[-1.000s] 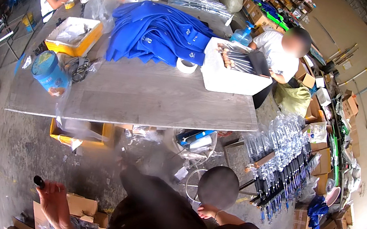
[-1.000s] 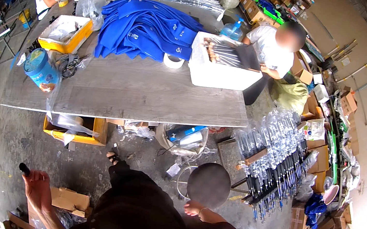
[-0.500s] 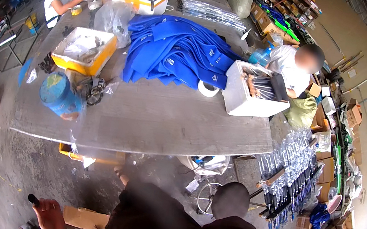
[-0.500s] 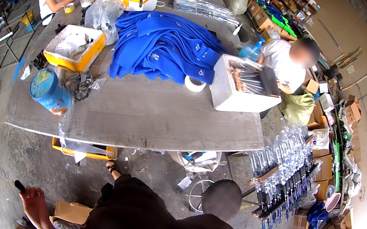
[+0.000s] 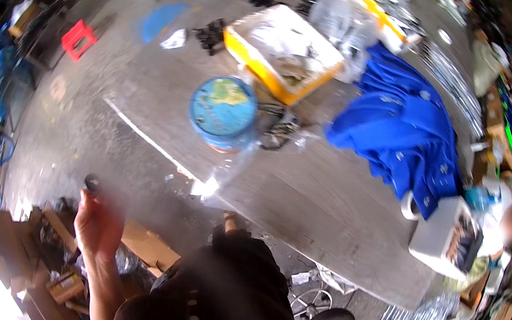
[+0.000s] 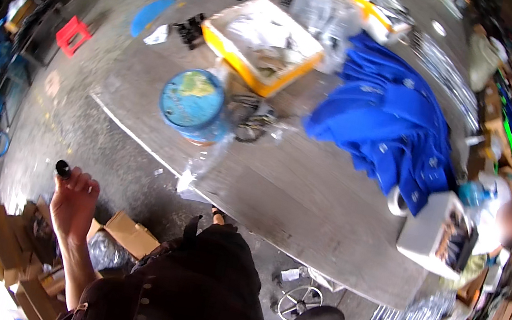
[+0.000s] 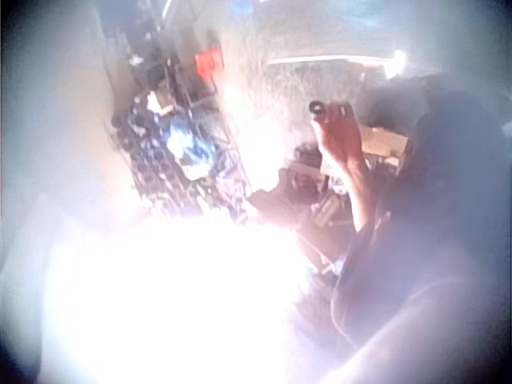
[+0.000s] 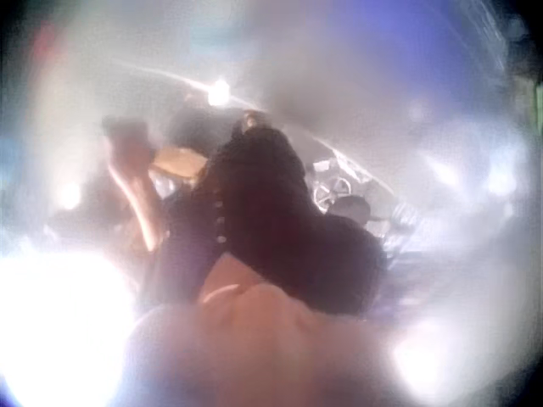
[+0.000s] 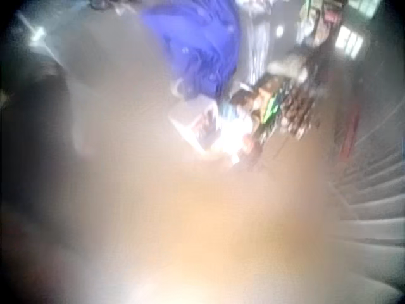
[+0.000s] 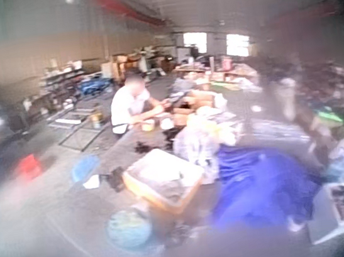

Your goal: The person assembles small black plastic or metal components by hand and wipes them with a white cloth. The person uses a thin green wire tool to apply a substance to the parts before joining them together.

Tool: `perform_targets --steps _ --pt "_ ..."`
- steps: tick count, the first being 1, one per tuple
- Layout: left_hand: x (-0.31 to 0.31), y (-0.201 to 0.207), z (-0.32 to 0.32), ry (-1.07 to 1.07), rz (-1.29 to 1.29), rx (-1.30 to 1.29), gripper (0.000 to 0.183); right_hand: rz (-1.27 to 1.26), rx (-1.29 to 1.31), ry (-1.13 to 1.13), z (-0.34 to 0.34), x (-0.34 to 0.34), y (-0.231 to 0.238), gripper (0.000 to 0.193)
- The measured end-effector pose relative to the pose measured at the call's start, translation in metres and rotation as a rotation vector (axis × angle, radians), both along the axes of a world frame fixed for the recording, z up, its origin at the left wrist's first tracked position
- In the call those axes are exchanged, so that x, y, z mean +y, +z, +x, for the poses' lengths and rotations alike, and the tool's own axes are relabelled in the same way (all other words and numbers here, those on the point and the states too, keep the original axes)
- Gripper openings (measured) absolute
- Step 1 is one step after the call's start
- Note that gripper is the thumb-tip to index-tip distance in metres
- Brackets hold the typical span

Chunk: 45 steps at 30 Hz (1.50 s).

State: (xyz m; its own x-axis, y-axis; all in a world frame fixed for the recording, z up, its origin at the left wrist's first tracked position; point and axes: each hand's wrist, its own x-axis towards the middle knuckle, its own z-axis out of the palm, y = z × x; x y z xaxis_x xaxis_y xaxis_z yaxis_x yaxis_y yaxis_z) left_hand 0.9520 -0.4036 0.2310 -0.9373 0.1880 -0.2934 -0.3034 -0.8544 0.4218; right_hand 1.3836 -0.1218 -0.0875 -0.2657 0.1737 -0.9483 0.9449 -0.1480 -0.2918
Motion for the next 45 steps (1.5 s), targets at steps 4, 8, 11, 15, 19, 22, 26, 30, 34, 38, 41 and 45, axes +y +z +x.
perform_targets --steps 4,8,11,15,19,22,26,30,34,38,41,45 --pt "-0.016 -0.01 -0.012 0.018 -0.059 0.069 0.014 -0.001 -0.013 0.074 -0.035 0.014 -0.001 0.02" --pt "-0.043 -0.029 -0.011 0.144 -0.11 0.017 0.016 0.013 -0.007 0.135 -0.076 0.015 -0.002 0.02" --pt "-0.053 -0.041 -0.01 0.171 -0.057 -0.016 0.017 0.002 0.036 0.177 -0.106 0.008 -0.013 0.02" --pt "-0.069 -0.058 -0.025 0.164 -0.101 -0.066 0.017 0.012 0.059 0.228 -0.136 0.001 -0.005 0.021" --pt "-0.089 -0.063 -0.069 0.089 -0.04 0.062 0.018 0.013 0.085 0.253 -0.151 -0.029 -0.001 0.021" --pt "-0.115 -0.061 -0.107 0.043 -0.07 0.1 0.013 0.003 0.054 0.241 -0.153 -0.066 0.002 0.021" --pt "-0.166 -0.072 -0.158 0.002 -0.032 0.12 0.012 0.004 0.012 0.222 -0.17 -0.121 0.01 0.021" --pt "-0.232 -0.074 -0.211 -0.006 0.004 0.076 0.013 0.007 -0.044 0.236 -0.193 -0.179 0.023 0.021" --pt "-0.312 -0.06 -0.26 0.035 0.008 0.059 0.013 -0.011 -0.073 0.28 -0.235 -0.239 0.034 0.021" --pt "-0.392 -0.056 -0.301 0.107 -0.024 0.037 0.01 -0.033 -0.013 0.358 -0.306 -0.286 0.03 0.022" --pt "-0.435 -0.06 -0.333 0.125 -0.046 0.021 0.009 -0.027 0.162 0.439 -0.379 -0.305 0.04 0.022" --pt "-0.448 -0.069 -0.373 0.121 0.009 0.005 0.011 -0.008 0.009 0.427 -0.533 -0.305 0.086 0.02"
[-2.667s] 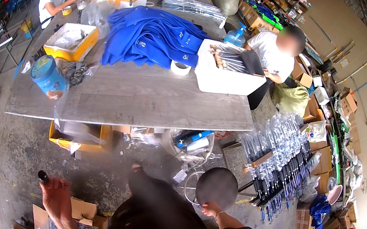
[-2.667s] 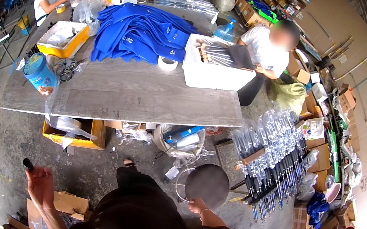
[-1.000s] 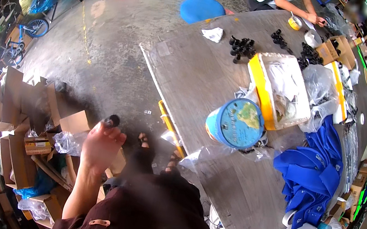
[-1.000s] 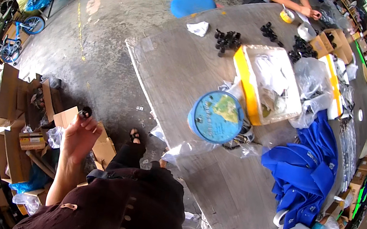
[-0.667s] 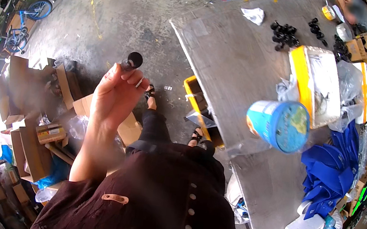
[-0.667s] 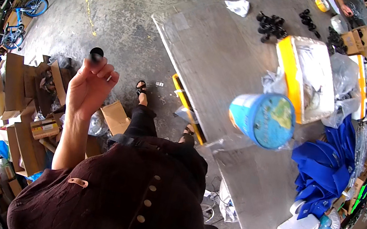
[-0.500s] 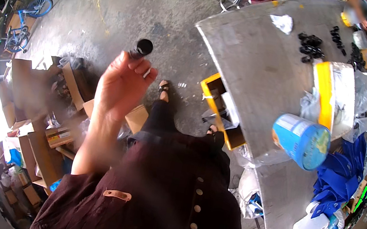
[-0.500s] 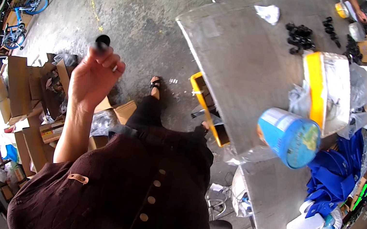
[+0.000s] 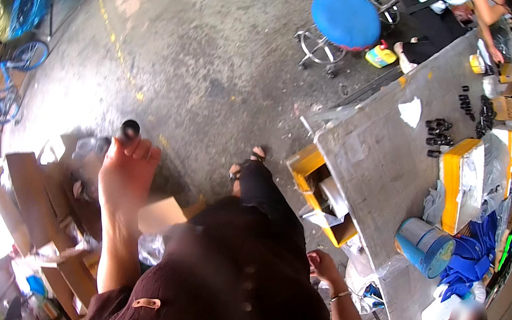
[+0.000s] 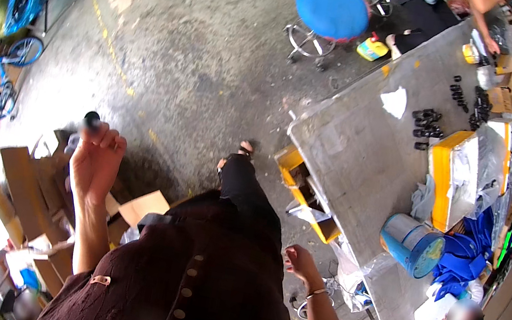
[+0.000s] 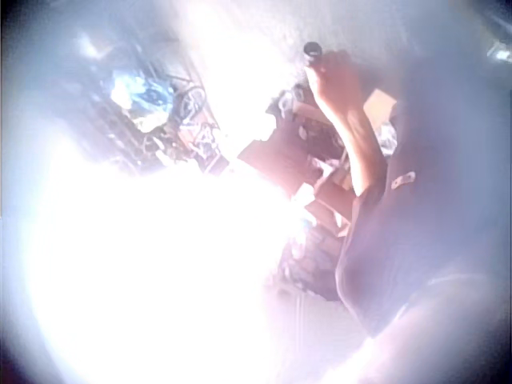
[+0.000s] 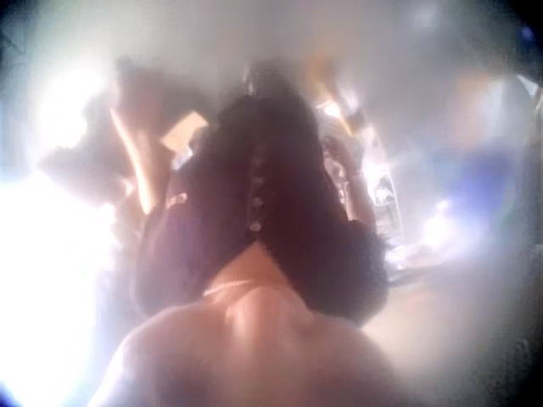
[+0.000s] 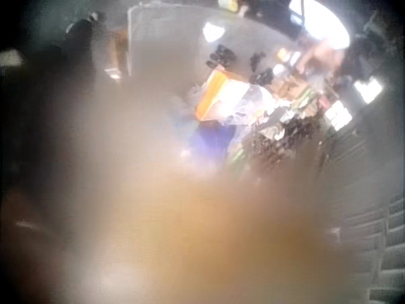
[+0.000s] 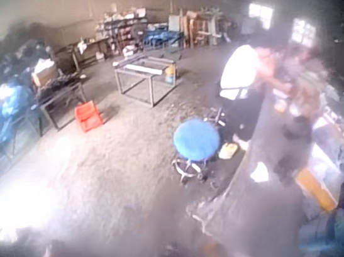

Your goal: The person assembles small black plastic or metal components by hand and wipes them with a white cloth. The person uses a thin green wire tool to apply a substance to the parts before joining them together.

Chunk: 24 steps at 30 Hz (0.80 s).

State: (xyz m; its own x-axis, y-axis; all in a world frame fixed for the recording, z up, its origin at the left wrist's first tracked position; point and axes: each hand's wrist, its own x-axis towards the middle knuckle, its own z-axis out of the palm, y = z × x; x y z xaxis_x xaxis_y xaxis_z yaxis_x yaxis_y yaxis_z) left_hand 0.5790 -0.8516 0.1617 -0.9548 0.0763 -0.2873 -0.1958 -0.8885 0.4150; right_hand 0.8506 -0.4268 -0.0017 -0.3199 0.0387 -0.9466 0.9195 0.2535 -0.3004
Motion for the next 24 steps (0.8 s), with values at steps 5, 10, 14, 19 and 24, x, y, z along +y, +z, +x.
perform_targets --steps 5,10,14,19,24 --pt "0.0 0.001 -0.077 0.011 -0.039 -0.03 0.029 0.223 0.526 0.565 -0.184 -0.03 0.093 0.02" --pt "0.007 -0.004 -0.18 0.025 -0.027 0.007 0.011 0.076 0.801 0.394 -0.339 -0.047 0.131 0.022" --pt "0.054 0.017 -0.266 -0.145 -0.151 0.059 0.007 0.242 1.117 0.368 -0.444 -0.035 0.123 0.019" --pt "0.114 0.012 -0.357 -0.438 -0.2 -0.011 0.01 0.413 1.28 0.267 -0.52 -0.017 0.137 0.025" --pt "0.202 0.015 -0.431 -0.754 -0.229 0.029 0.018 0.588 1.287 0.095 -0.555 0.0 0.151 0.027"
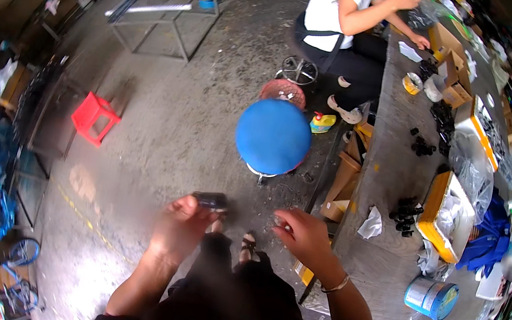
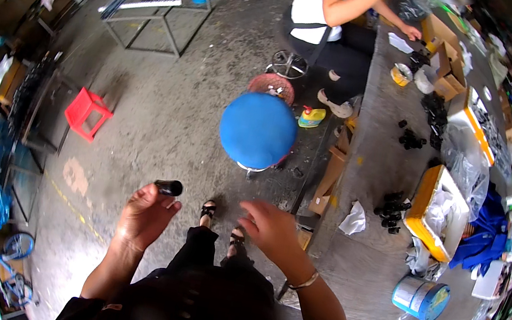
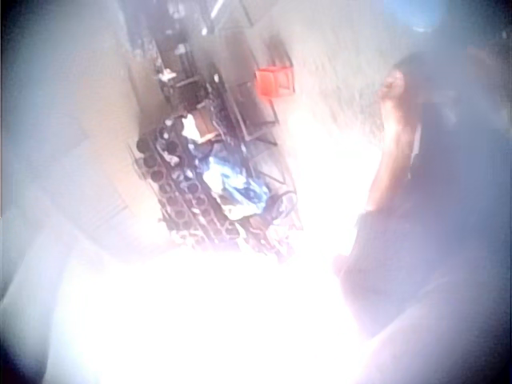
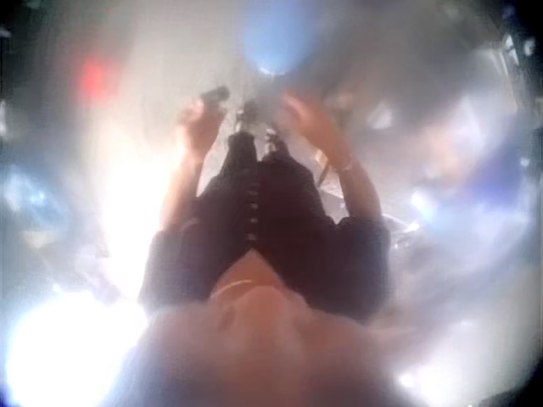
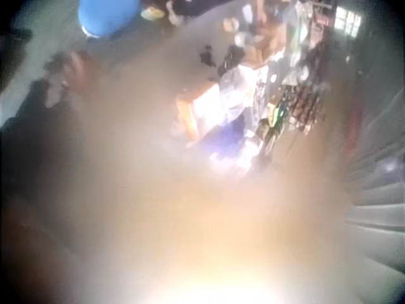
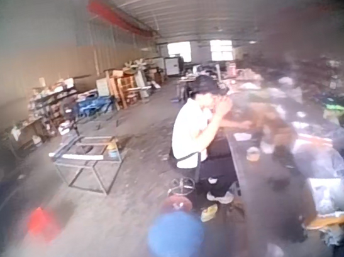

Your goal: The person assembles small black plastic or metal components by hand and wipes them with a white cloth. The person uses a thin green wire tool to apply a substance to the parts before joining them together.

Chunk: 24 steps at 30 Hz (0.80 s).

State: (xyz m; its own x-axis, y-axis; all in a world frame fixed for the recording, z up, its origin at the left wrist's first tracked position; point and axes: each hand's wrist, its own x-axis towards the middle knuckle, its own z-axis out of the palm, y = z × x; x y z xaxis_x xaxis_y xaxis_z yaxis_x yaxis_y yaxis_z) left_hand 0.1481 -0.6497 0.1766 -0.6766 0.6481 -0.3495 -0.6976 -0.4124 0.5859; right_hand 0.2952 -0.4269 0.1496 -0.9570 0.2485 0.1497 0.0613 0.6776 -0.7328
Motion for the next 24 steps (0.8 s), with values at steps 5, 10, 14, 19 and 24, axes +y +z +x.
perform_targets --steps 5,10,14,19,24 --pt "0.058 -0.012 -0.065 -0.256 0.045 -0.105 0.017 0.014 -0.12 -0.4 0.028 0.026 -0.02 0.027" --pt "0.099 -0.026 -0.12 -0.422 0.005 -0.121 0.015 -0.263 -0.168 -0.967 0.087 0.015 -0.078 0.021" --pt "0.14 -0.042 -0.149 -0.518 -0.044 -0.161 0.005 -0.309 -0.081 -1.343 0.123 -0.005 -0.112 0.015" --pt "0.221 -0.028 -0.147 -0.679 -0.079 -0.145 0.004 -0.169 -0.177 -1.61 0.146 -0.03 -0.117 0.009" --pt "0.294 -0.055 -0.121 -0.845 0.166 -0.185 0.005 -0.195 -0.146 -1.734 0.16 -0.033 -0.143 0.01"
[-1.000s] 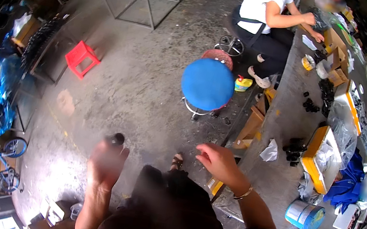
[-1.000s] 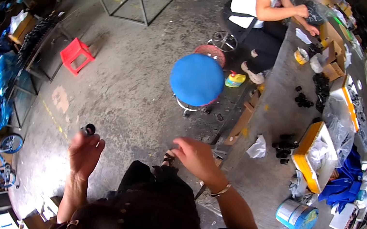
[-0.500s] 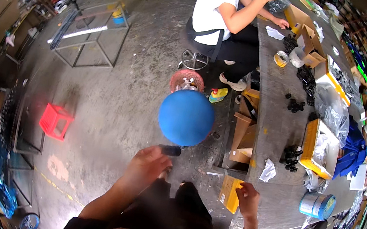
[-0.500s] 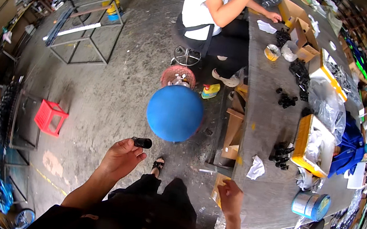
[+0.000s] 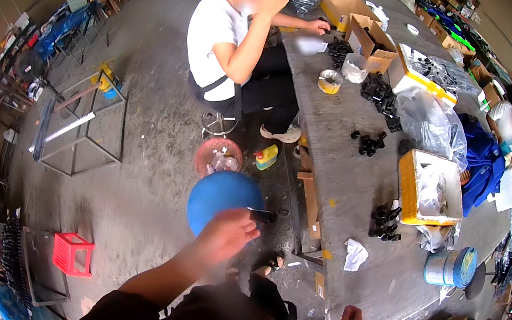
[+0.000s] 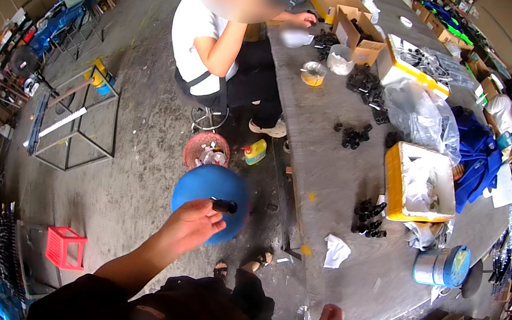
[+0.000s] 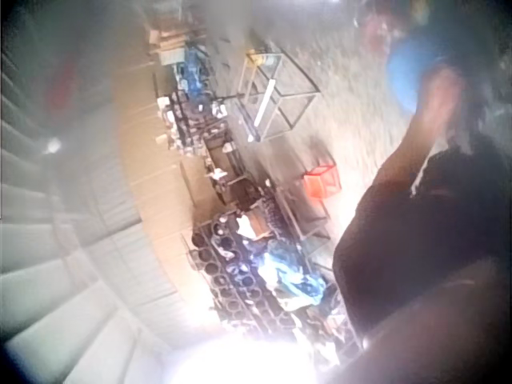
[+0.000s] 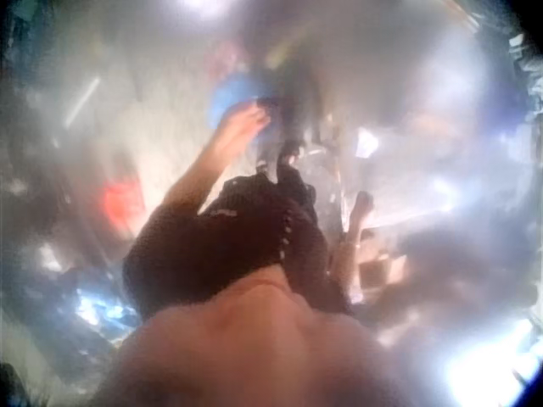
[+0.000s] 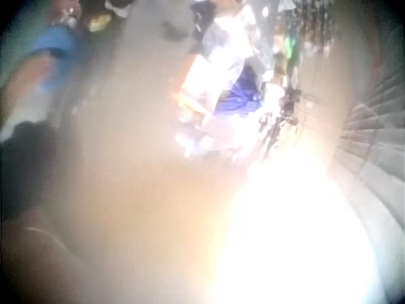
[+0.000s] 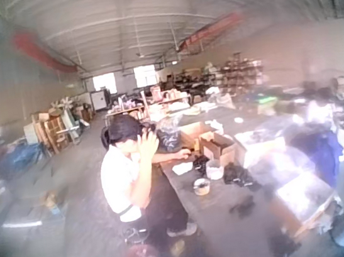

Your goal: The person assembles small black plastic or metal components by hand and wipes them with a white cloth. The person uses a thin green wire tool to apply a substance to the parts before joining them together.

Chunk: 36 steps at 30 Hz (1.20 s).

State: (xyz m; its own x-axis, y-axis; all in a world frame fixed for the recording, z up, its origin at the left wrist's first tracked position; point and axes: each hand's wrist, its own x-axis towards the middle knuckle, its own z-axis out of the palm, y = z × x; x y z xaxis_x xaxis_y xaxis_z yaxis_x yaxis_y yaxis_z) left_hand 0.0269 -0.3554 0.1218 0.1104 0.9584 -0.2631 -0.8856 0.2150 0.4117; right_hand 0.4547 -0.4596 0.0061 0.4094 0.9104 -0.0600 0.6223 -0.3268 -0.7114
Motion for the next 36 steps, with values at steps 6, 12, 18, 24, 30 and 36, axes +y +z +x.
perform_targets --steps 6,12,18,24,30,36 --pt "0.042 0.011 0.045 -0.03 -0.04 -0.05 0.007 -0.079 0.222 0.011 0.015 0.012 -0.021 0.013" --pt "0.07 0.011 0.07 -0.041 -0.079 -0.055 0.008 -0.198 0.55 -0.065 0.034 0.029 -0.013 0.019" --pt "0.108 0.026 0.102 -0.101 -0.112 0.047 0.012 -0.285 0.62 -0.028 0.04 0.036 -0.009 0.022" --pt "0.176 0.003 0.123 -0.262 0.086 -0.03 0.004 -0.532 0.446 0.133 0.071 0.03 -0.059 0.031" --pt "0.258 -0.016 0.14 -0.411 0.064 -0.032 0.008 -0.538 0.338 0.101 0.048 0.078 -0.028 0.034" --pt "0.347 -0.067 0.127 -0.788 -0.011 -0.121 0.021 -0.492 0.255 0.009 0.02 0.179 -0.031 0.034"
